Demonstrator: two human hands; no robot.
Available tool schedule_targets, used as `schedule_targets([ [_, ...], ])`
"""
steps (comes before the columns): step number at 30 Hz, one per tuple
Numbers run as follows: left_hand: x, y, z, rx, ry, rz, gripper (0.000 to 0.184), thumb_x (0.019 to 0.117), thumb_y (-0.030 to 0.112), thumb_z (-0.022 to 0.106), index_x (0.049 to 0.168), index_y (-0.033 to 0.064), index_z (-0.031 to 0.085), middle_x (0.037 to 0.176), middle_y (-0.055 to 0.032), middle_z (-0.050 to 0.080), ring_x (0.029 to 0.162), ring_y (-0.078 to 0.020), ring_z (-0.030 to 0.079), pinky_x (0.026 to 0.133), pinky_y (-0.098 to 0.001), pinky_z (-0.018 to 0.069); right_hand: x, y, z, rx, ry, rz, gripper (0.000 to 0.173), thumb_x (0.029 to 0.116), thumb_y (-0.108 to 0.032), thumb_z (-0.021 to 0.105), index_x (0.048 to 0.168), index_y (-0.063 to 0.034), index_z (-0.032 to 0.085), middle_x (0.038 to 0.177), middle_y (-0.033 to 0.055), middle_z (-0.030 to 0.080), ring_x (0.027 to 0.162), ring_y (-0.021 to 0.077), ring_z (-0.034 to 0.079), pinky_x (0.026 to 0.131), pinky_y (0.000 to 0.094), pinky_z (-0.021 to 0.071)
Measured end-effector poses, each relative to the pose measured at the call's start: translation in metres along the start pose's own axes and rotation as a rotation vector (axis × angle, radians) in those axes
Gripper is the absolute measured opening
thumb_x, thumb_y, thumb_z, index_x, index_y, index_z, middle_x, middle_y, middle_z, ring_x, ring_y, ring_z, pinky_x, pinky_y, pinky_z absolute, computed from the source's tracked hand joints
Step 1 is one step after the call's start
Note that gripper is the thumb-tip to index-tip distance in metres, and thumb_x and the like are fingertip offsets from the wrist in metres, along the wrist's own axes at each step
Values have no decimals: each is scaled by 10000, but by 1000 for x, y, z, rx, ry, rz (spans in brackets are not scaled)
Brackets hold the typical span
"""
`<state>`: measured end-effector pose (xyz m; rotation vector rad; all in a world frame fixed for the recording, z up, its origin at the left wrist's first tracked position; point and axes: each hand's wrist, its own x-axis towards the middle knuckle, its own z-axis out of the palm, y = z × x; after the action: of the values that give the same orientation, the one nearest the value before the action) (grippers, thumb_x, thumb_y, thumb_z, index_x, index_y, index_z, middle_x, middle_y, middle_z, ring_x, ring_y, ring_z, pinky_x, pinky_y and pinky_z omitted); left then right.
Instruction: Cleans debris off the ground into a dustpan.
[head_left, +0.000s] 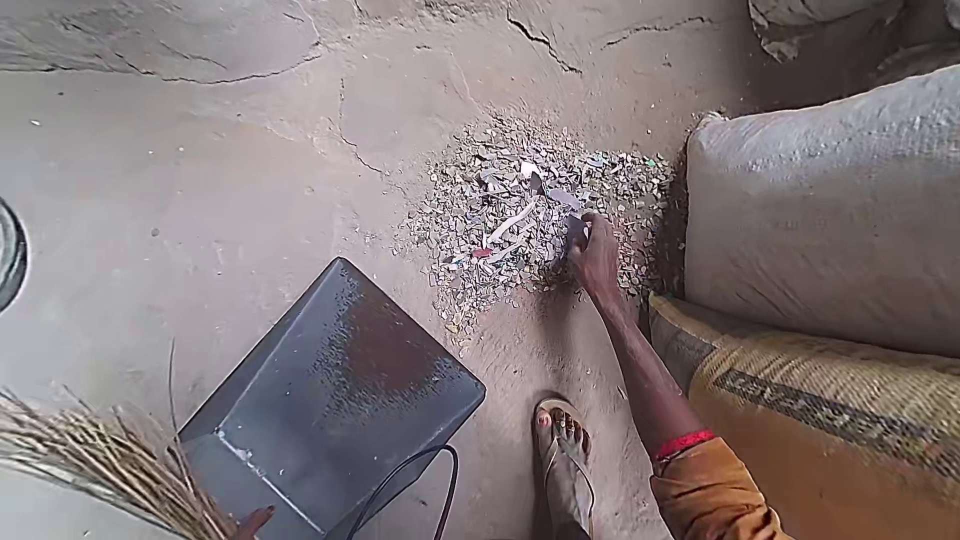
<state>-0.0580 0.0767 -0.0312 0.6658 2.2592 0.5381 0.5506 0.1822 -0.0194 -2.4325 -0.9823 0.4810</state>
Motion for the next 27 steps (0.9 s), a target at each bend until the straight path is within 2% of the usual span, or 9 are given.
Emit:
schedule_targets([
  [2, 14, -17, -6, -56, 19, 34, 705, 720, -74, 687, 1367, -100, 410, 1153, -167, 590, 911, -98, 615, 794, -308, 559, -3, -1, -1, -69, -63, 15, 461, 984, -71, 580, 1441, -49, 518, 1104, 288, 686, 987, 488, 681, 797, 660, 521],
  [4, 8, -10, -7, -160, 72, 49, 628, 695, -92, 642, 1290, -57, 445, 1026, -70, 591, 805, -46, 603, 711, -271, 558, -7, 4, -3, -42, 40, -65, 437, 1017, -62, 528, 1450, -2, 508, 1104, 307, 685, 974, 497, 682, 803, 658, 521],
  [7, -23, 29, -4, -259, 48, 78, 257, 782, -64, 539, 972, 107, 514, 703, 125, 612, 593, 50, 592, 563, -175, 534, -2, 9, -4, -16, 47, -112, 510, 1005, -28, 454, 1513, 15, 429, 1358, 327, 580, 1210, 507, 598, 974, 659, 471],
  [10, -39, 67, 10, -309, -37, 81, 433, 719, -2, 566, 1137, 91, 500, 830, 80, 621, 678, 15, 633, 579, -203, 561, 7, 9, -6, -10, -42, -141, 528, 982, -4, 471, 1509, 15, 437, 1352, 340, 581, 1211, 526, 591, 993, 680, 448],
  [14, -41, 97, 35, -303, -49, 67, 570, 697, 7, 619, 1249, 44, 481, 965, -11, 619, 767, -43, 639, 615, -249, 566, 26, -9, -18, -32, 15, -109, 463, 987, -6, 477, 1446, 51, 494, 1165, 362, 650, 1081, 537, 646, 912, 678, 477],
  [17, -42, 107, 42, -265, -51, 111, 593, 692, 8, 629, 1262, 34, 469, 995, -15, 607, 791, -31, 631, 630, -236, 561, 59, -19, -22, -60, 34, -27, 429, 1011, -33, 461, 1429, 45, 514, 1149, 347, 660, 1095, 518, 650, 917, 654, 487],
  [22, -43, 121, 38, -187, -24, 150, 658, 674, 25, 637, 1309, 29, 467, 1063, -35, 592, 853, -34, 611, 685, -236, 546, 113, -32, -5, -152, 108, -29, 479, 946, -46, 541, 1423, -10, 566, 1382, 294, 581, 1315, 483, 527, 1037, 656, 412],
  [25, -48, 129, 36, -161, -44, 160, 719, 675, 26, 637, 1364, 12, 435, 1111, -66, 580, 882, -55, 610, 703, -258, 551, 105, -44, 23, -192, 144, -156, 381, 918, -42, 607, 1296, -5, 636, 1275, 258, 650, 1224, 462, 585, 961, 647, 440],
  [27, -54, 137, 39, -150, -54, 167, 705, 685, 10, 631, 1360, 2, 429, 1100, -65, 570, 875, -48, 605, 696, -249, 547, 83, -56, 42, -185, 210, -237, 291, 955, -97, 625, 1228, -4, 666, 1186, 231, 686, 1155, 448, 619, 905, 624, 469],
])
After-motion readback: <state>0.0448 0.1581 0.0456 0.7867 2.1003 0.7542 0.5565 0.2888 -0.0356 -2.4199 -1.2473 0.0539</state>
